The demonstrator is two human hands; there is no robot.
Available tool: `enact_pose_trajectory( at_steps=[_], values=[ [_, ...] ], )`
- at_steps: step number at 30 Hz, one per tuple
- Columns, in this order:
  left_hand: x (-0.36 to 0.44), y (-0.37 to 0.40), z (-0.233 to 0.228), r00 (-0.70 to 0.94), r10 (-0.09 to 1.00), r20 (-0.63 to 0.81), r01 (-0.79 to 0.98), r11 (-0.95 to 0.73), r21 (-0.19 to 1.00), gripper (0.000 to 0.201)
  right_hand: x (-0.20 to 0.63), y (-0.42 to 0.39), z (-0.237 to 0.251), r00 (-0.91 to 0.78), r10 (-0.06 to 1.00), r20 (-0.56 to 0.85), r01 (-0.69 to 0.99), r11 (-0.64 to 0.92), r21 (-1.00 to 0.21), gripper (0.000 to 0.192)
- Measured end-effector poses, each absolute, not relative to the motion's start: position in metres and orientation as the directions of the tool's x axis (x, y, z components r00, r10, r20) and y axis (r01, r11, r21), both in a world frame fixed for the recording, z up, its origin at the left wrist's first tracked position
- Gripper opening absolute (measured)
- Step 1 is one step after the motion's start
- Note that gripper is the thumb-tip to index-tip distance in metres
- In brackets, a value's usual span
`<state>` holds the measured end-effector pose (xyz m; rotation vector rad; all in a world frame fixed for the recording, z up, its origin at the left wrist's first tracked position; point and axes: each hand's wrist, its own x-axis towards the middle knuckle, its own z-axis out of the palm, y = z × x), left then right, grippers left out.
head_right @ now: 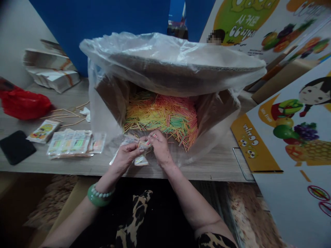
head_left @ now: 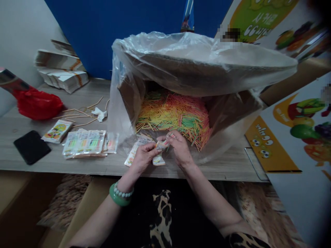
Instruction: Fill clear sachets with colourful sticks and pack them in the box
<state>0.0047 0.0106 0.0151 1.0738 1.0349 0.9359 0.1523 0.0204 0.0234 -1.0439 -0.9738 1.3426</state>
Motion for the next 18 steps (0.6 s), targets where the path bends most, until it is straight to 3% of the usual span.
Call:
enact_pose_trajectory(
  at_steps=[6, 10, 14, 18],
  values=[
    [0.004, 0.015, 0.009, 0.346, 0.935, -0.073, 0.003, 0.076, 0.997, 0.031, 0.152, 0.02, 0.022, -0.248, 0.969, 0.016, -0.145, -0.021, -0.989, 0.022],
    [-0.002, 0.019, 0.0, 0.25, 0.955, -0.158, -0.241, 0.22, 0.945, 0.035, 0.161, 0.023, 0.026, -0.364, 0.928, 0.081, 0.042, 0.103, -0.994, 0.022],
    [-0.007, 0.022, -0.001, 0.18, 0.97, -0.165, -0.347, 0.22, 0.912, 0.036, 0.167, 0.022, 0.012, -0.258, 0.966, 0.027, 0.143, 0.066, -0.988, 0.036],
    [-0.006, 0.022, -0.002, 0.204, 0.971, -0.122, -0.359, 0.19, 0.914, 0.035, 0.163, 0.021, -0.006, -0.162, 0.986, -0.036, 0.211, -0.001, -0.977, 0.015]
  ],
)
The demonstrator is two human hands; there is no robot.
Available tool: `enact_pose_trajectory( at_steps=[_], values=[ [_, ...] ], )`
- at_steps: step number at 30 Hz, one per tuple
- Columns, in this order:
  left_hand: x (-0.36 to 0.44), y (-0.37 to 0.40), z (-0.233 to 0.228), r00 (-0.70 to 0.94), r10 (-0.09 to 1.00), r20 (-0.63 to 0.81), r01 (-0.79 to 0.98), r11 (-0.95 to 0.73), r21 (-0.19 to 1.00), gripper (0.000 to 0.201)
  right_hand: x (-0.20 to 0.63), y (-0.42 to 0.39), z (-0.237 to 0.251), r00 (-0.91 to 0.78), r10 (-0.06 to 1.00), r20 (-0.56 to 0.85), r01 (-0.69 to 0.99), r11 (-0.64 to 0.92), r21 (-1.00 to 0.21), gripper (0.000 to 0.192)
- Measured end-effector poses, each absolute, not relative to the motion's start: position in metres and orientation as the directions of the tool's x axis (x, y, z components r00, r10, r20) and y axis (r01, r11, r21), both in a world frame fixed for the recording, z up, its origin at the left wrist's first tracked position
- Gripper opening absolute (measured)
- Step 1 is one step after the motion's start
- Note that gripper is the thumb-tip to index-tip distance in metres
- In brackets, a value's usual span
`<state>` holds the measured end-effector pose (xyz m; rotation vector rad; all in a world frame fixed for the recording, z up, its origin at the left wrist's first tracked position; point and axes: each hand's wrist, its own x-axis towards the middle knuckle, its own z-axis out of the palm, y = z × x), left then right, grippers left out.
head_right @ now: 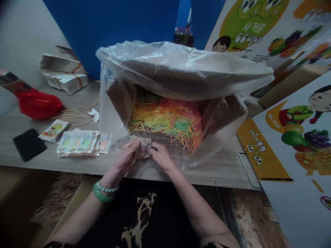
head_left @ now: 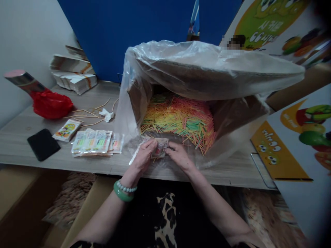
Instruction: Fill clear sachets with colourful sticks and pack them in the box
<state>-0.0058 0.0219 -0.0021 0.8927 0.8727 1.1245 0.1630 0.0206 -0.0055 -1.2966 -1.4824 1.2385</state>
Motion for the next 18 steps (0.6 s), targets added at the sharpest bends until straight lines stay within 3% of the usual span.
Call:
enact_pose_trajectory(
  at_steps=[3, 6, 10, 14, 15, 16, 18],
  values=[
    [-0.003, 0.018, 0.0, 0.206, 0.974, -0.096, -0.334, 0.162, 0.928, 0.032, 0.159, 0.02, -0.006, -0.092, 0.995, 0.028, 0.232, 0.049, -0.972, 0.013],
    [-0.002, 0.012, 0.008, 0.163, 0.984, -0.076, -0.249, 0.115, 0.962, 0.027, 0.153, 0.019, -0.001, -0.153, 0.985, 0.073, 0.263, 0.112, -0.958, 0.013],
    [-0.021, 0.011, 0.022, 0.039, 0.998, -0.04, -0.161, 0.046, 0.986, 0.021, 0.145, 0.016, 0.0, -0.222, 0.975, -0.003, 0.258, 0.055, -0.965, 0.013],
    [-0.081, 0.028, 0.027, -0.201, 0.979, -0.013, -0.069, -0.001, 0.998, 0.023, 0.147, 0.013, -0.005, -0.204, 0.973, -0.103, 0.341, -0.028, -0.94, 0.013],
    [-0.099, 0.036, 0.025, -0.302, 0.953, 0.026, 0.0, -0.027, 1.0, 0.02, 0.149, 0.013, -0.006, -0.16, 0.98, -0.121, 0.405, -0.047, -0.913, 0.013],
    [-0.117, 0.044, 0.023, -0.425, 0.893, 0.147, 0.255, -0.038, 0.966, 0.017, 0.149, 0.013, -0.006, -0.118, 0.984, -0.131, 0.473, -0.06, -0.879, 0.012],
    [-0.145, 0.058, 0.018, -0.496, 0.825, 0.271, 0.649, 0.145, 0.747, 0.018, 0.147, 0.012, -0.004, -0.078, 0.988, -0.132, 0.602, -0.059, -0.797, 0.012]
  ],
)
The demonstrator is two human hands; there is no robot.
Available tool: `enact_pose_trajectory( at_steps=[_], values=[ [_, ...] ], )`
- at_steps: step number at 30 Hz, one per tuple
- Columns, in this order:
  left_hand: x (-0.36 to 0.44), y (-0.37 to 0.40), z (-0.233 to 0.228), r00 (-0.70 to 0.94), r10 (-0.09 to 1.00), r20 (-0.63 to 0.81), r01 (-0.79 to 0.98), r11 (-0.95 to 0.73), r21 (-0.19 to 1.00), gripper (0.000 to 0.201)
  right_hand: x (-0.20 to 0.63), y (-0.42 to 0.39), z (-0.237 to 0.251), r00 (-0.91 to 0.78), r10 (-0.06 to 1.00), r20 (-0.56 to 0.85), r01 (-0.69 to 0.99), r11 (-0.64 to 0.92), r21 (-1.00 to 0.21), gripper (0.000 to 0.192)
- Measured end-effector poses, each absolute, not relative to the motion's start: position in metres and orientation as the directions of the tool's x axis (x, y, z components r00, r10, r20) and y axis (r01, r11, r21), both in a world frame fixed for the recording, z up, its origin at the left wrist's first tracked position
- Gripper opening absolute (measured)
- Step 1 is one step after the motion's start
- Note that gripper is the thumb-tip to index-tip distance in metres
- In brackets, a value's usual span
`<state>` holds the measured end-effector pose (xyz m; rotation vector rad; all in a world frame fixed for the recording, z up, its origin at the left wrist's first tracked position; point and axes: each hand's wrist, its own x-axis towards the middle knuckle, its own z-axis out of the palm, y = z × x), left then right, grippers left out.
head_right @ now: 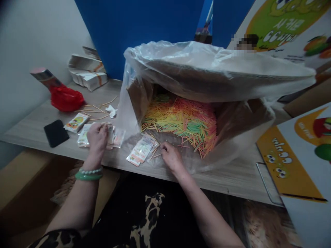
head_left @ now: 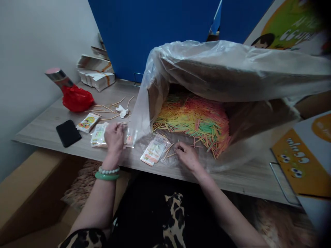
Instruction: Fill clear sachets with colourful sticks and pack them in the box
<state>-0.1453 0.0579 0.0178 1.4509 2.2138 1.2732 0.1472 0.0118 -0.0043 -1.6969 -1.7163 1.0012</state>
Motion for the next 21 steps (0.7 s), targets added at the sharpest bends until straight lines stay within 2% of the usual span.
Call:
enact_pose_trajectory(
  at_steps=[3, 5, 7, 9, 12, 14, 16, 18, 21],
  values=[
    [-0.16, 0.062, 0.016, -0.516, 0.788, 0.336, 0.835, 0.375, 0.403, 0.022, 0.137, 0.01, 0.002, -0.108, 0.985, -0.137, 0.754, -0.009, -0.657, 0.018],
    [-0.15, 0.052, 0.018, -0.479, 0.778, 0.407, 0.876, 0.392, 0.281, 0.027, 0.131, 0.01, 0.004, -0.124, 0.983, -0.138, 0.819, 0.023, -0.574, 0.02],
    [-0.127, 0.038, 0.018, -0.379, 0.841, 0.385, 0.923, 0.315, 0.221, 0.03, 0.128, 0.01, 0.001, -0.127, 0.983, -0.133, 0.847, 0.037, -0.531, 0.021],
    [-0.098, 0.026, 0.014, -0.202, 0.956, 0.213, 0.962, 0.154, 0.224, 0.038, 0.128, 0.01, -0.004, -0.132, 0.983, -0.129, 0.846, 0.044, -0.532, 0.022],
    [-0.062, 0.02, 0.0, 0.016, 0.999, 0.049, 0.974, -0.027, 0.224, 0.041, 0.128, 0.007, -0.012, -0.188, 0.976, -0.106, 0.808, 0.093, -0.582, 0.024],
    [-0.048, 0.025, -0.009, 0.035, 0.999, 0.007, 0.982, -0.035, 0.187, 0.043, 0.131, 0.008, -0.015, -0.232, 0.969, -0.085, 0.776, 0.132, -0.617, 0.024],
    [-0.042, 0.033, -0.015, 0.014, 1.0, 0.006, 0.976, -0.015, 0.215, 0.038, 0.142, 0.014, -0.013, -0.226, 0.971, -0.078, 0.78, 0.132, -0.611, 0.022],
    [-0.043, 0.041, -0.018, -0.004, 1.0, 0.007, 0.959, 0.002, 0.284, 0.032, 0.165, 0.022, -0.007, -0.162, 0.985, -0.061, 0.824, 0.101, -0.558, 0.023],
    [-0.048, 0.045, -0.02, -0.007, 1.0, 0.011, 0.929, 0.003, 0.37, 0.031, 0.216, 0.036, 0.006, -0.019, 0.999, 0.027, 0.917, 0.028, -0.398, 0.027]
  ],
)
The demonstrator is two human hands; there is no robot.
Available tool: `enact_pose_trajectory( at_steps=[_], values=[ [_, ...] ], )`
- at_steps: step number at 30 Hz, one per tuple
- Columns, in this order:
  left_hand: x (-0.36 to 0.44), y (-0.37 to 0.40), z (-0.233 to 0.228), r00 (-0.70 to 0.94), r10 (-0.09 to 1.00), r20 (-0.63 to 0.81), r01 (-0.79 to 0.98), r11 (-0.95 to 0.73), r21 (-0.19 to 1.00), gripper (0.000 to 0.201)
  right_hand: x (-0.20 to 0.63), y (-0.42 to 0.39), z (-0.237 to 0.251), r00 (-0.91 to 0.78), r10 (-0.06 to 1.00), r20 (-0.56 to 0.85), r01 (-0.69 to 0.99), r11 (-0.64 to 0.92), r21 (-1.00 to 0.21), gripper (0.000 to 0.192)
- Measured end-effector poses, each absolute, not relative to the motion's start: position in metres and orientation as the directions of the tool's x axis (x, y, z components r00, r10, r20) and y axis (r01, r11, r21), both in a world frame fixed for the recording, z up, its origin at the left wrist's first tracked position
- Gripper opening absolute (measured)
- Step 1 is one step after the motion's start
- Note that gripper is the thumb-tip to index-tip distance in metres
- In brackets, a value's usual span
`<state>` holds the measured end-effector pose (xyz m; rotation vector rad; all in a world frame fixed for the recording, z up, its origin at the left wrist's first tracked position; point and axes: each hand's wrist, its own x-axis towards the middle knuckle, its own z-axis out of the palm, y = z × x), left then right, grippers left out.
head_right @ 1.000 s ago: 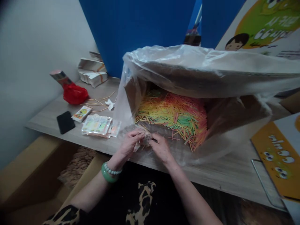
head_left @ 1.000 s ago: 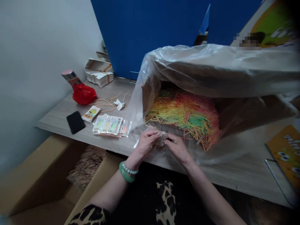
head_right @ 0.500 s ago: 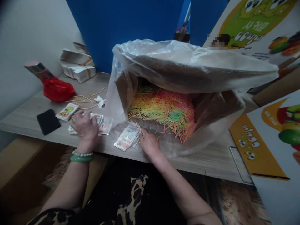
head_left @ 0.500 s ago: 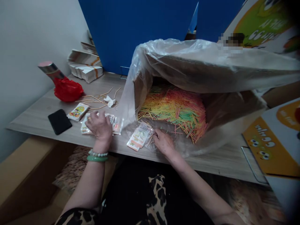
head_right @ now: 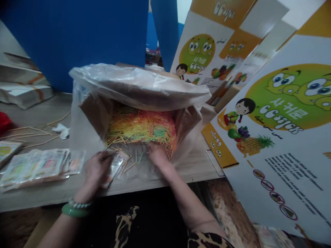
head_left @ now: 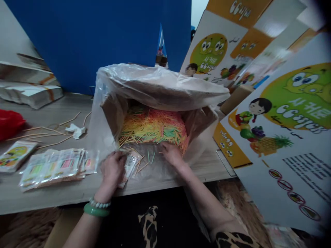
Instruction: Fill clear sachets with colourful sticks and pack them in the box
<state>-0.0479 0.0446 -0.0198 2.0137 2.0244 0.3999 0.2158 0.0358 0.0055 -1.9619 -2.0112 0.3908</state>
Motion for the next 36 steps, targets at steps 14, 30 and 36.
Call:
enact_pose_trajectory(
  at_steps=[14, 30, 36],
  values=[
    [-0.038, 0.039, -0.001, -0.119, 0.982, -0.15, 0.031, 0.155, 0.987, 0.031, 0.314, 0.082, 0.02, 0.078, 0.993, 0.085, 0.983, -0.091, 0.161, 0.035],
    [-0.032, 0.03, 0.003, 0.141, 0.92, -0.366, -0.27, 0.392, 0.88, 0.037, 0.297, 0.088, 0.03, 0.234, 0.958, 0.168, 0.971, -0.238, 0.004, 0.045],
    [-0.029, 0.028, 0.009, 0.093, 0.933, -0.347, -0.218, 0.359, 0.908, 0.023, 0.291, 0.086, 0.032, 0.309, 0.943, 0.127, 0.938, -0.28, -0.202, 0.038]
  ],
)
